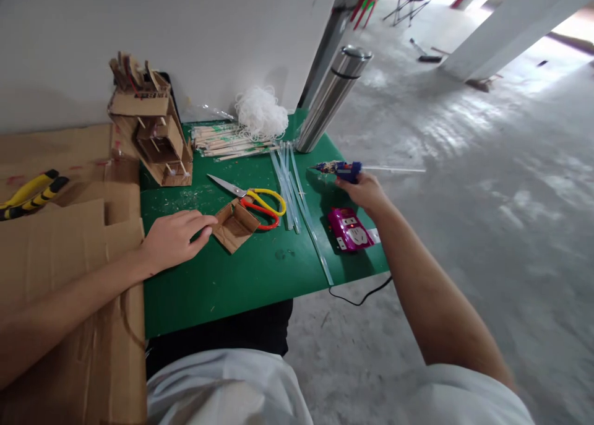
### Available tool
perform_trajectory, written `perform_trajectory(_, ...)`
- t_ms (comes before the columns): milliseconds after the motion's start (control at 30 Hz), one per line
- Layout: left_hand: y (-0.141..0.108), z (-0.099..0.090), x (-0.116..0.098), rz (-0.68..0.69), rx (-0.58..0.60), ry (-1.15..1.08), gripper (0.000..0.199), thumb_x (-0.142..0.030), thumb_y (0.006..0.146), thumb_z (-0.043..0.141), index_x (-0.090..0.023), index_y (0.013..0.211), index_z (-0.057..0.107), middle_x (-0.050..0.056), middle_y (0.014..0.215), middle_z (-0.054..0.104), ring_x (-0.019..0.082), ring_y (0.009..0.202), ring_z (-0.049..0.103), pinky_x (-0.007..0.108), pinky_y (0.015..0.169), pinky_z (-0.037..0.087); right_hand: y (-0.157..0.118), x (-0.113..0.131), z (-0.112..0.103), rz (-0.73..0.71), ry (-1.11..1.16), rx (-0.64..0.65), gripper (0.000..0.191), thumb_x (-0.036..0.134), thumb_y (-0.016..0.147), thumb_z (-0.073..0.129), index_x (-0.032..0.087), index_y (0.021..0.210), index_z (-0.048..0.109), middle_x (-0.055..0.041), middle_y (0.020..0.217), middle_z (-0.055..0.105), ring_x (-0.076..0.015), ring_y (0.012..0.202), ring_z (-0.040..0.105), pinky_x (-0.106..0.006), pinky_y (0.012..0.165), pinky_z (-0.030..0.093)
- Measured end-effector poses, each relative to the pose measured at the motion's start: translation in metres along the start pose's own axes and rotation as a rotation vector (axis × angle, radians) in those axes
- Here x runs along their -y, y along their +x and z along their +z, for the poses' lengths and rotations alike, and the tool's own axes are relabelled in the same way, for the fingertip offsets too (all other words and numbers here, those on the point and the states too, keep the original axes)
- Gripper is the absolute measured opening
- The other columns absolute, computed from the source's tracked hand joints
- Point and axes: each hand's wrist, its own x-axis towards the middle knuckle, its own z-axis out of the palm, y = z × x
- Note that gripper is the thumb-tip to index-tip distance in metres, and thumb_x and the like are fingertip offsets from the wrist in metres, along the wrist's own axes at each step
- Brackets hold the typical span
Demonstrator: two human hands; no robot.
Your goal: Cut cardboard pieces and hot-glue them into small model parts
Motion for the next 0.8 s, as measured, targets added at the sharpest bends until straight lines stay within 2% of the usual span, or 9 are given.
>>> perform_trajectory(133,0.002,-0.001,0.001,-0.051,-0.016,-0.006,0.028,-0.037,0.103,0.041,-0.023,0.111,0.064,0.002,0.106,0.075,0.019,0.095,0.07,0.029,0.066,0.047,-0.004,0.006,-0.002,0.042,0.087,-0.024,0.031,0.031,0.084,0.071,0.009,0.105,0.07,-0.0095,0.097,0.073,-0.0109,0.079,0.06,-0.028,0.079,0.045)
perform_trajectory(267,0.007,-0.005,0.002,-0.158,0.082,-0.092,0.025,-0.034,0.103,0.041,-0.023,0.107,0.063,0.002,0.101,0.075,0.018,0.09,0.07,0.027,0.061,0.044,-0.02,0.026,-0.018,0.034,0.157,0.006,0.025,0.033,0.084,0.072,0.012,0.096,0.068,-0.0082,0.086,0.071,-0.0118,0.072,0.063,-0.028,0.071,0.047)
perform_trajectory(400,0.009,-0.011,0.003,-0.202,0.093,-0.132,0.023,-0.029,0.101,0.041,-0.025,0.11,0.062,0.001,0.105,0.074,0.02,0.094,0.069,0.029,0.067,0.047,-0.052,0.062,-0.035,-0.155,0.216,0.088,0.031,0.039,0.077,0.078,0.013,0.091,0.069,-0.0086,0.082,0.071,-0.0136,0.06,0.064,-0.031,0.062,0.051)
perform_trajectory(500,0.007,-0.016,0.006,-0.211,0.14,-0.179,0.027,-0.028,0.098,0.042,-0.027,0.117,0.061,0.001,0.107,0.074,0.02,0.094,0.069,0.03,0.071,0.049,-0.081,0.093,-0.04,-0.273,0.247,0.197,0.032,0.041,0.076,0.079,0.014,0.09,0.067,-0.0101,0.092,0.072,-0.0129,0.054,0.063,-0.032,0.058,0.054)
perform_trajectory(567,0.005,-0.018,0.013,-0.173,0.215,-0.22,0.031,-0.029,0.098,0.042,-0.027,0.124,0.06,0.001,0.112,0.073,0.021,0.098,0.069,0.032,0.076,0.05,-0.099,0.11,-0.038,-0.308,0.27,0.293,0.031,0.039,0.078,0.078,0.019,0.094,0.062,-0.008,0.098,0.072,-0.0117,0.053,0.062,-0.029,0.053,0.052)
perform_trajectory(667,0.004,-0.02,0.026,-0.068,0.322,-0.268,0.032,-0.029,0.099,0.039,-0.028,0.122,0.062,0.002,0.121,0.071,0.022,0.111,0.065,0.037,0.09,0.05,-0.123,0.126,-0.027,-0.247,0.264,0.364,0.038,0.042,0.075,0.08,0.024,0.092,0.05,-0.0014,0.085,0.07,-0.01,0.049,0.055,-0.024,0.045,0.044)
perform_trajectory(733,0.004,-0.018,0.034,-0.049,0.349,-0.273,0.031,-0.03,0.101,0.038,-0.029,0.121,0.063,0.002,0.12,0.07,0.022,0.113,0.064,0.038,0.093,0.049,-0.136,0.129,-0.017,-0.222,0.224,0.414,0.04,0.043,0.074,0.08,0.025,0.094,0.05,0.0025,0.075,0.065,-0.0096,0.051,0.05,-0.022,0.044,0.039)
perform_trajectory(800,0.004,-0.014,0.037,-0.062,0.329,-0.223,0.031,-0.031,0.102,0.039,-0.028,0.122,0.063,0.004,0.117,0.068,0.024,0.112,0.062,0.038,0.091,0.05,-0.146,0.129,-0.006,-0.224,0.16,0.464,0.035,0.042,0.075,0.078,0.025,0.095,0.055,0.0041,0.069,0.059,-0.0102,0.053,0.049,-0.022,0.047,0.039)
